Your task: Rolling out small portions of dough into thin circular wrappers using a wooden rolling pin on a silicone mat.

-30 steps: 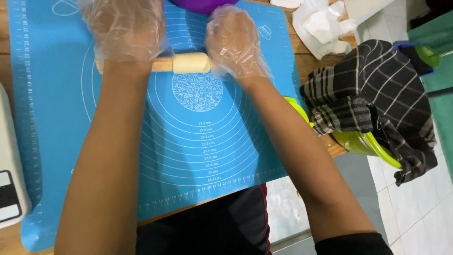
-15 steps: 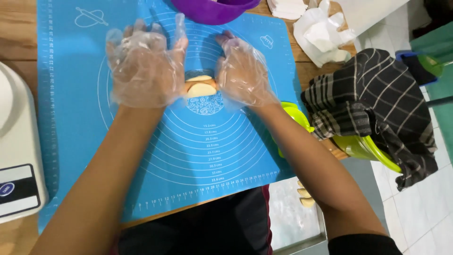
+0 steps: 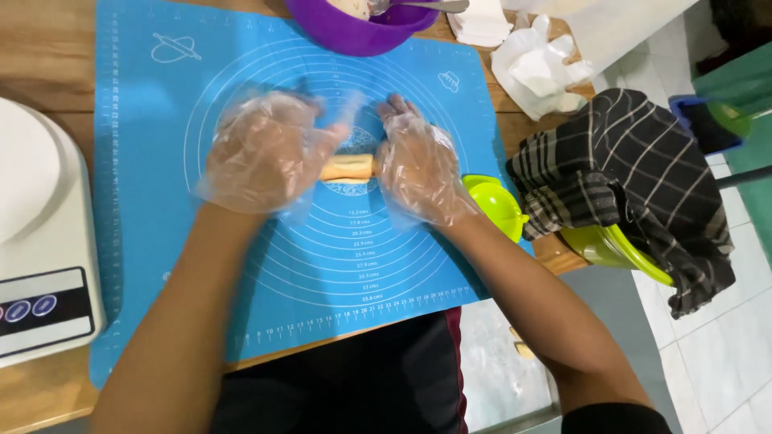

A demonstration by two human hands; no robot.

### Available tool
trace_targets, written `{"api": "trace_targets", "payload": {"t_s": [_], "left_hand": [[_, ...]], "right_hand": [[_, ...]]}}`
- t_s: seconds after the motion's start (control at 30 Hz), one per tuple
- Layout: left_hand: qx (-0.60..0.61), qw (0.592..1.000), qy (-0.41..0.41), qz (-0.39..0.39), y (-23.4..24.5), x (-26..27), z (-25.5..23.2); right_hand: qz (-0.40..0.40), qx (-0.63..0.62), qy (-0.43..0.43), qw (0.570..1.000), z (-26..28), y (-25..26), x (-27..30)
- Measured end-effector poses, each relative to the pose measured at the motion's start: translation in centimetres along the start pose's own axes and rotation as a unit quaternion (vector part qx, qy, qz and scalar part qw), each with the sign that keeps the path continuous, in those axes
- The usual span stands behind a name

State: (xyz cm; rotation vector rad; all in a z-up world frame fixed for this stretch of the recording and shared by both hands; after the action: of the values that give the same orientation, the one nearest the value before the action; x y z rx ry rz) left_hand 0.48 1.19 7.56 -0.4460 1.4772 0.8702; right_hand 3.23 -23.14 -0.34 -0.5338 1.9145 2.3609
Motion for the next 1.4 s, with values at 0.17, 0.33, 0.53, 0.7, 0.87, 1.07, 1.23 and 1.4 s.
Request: {"api": "trace_targets", "payload": {"t_s": [0.17, 0.33, 0.53, 0.7, 0.87, 1.07, 1.23, 1.4], "left_hand": [[0.269, 0.659, 0.348, 0.61, -1.1, -0.4, -0.4], [0.489, 0.56, 0.496, 0.449, -5.2, 5.8, -0.2], [0.39, 0.648, 0.421, 0.501, -6.8, 7.4, 0.6], [0.3, 0.714, 0.342, 0.532, -7.7, 7.8, 0.8], [0.167, 0.783, 0.229, 0.554, -8.8, 7.5, 0.9], [0.029, 0.818, 0.116, 0.563, -9.4, 8.1, 0.0], [0.079, 0.815, 0.056, 0.572, -5.4, 1.5, -0.8], [0.176, 0.821, 0.118, 0.531, -5.3, 1.7, -0.5]], "right_hand": [[0.038, 0.024, -0.047, 0.998, 5.1, 5.0, 0.5], [0.074, 0.128, 0.002, 0.989, 6.6, 7.2, 0.9], [0.09, 0.051, -0.044, 0.994, 8.0, 10.1, 3.2], [0.136, -0.029, -0.106, 0.985, 8.3, 10.2, 2.7], [0.046, -0.094, -0.165, 0.981, 5.9, 9.1, 3.2], [0.107, -0.017, -0.014, 0.994, 7.9, 10.6, 3.9], [0.1, -0.163, -0.223, 0.956, 8.4, 11.3, 4.2], [0.03, -0.029, 0.155, 0.987, 5.3, 7.6, 6.3]]}}
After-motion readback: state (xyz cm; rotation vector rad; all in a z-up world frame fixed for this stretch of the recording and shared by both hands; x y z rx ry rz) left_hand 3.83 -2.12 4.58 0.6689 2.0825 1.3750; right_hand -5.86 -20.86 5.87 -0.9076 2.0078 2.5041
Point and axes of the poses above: each hand's wrist, its own x-axis away from the middle knuckle, its own y-axis out of the back of the hand, z = x × y, the point moved 5 cm from there along -x, towards the middle knuckle, and after that the axes turned 6 degrees about -z, right-handed, at the moved point
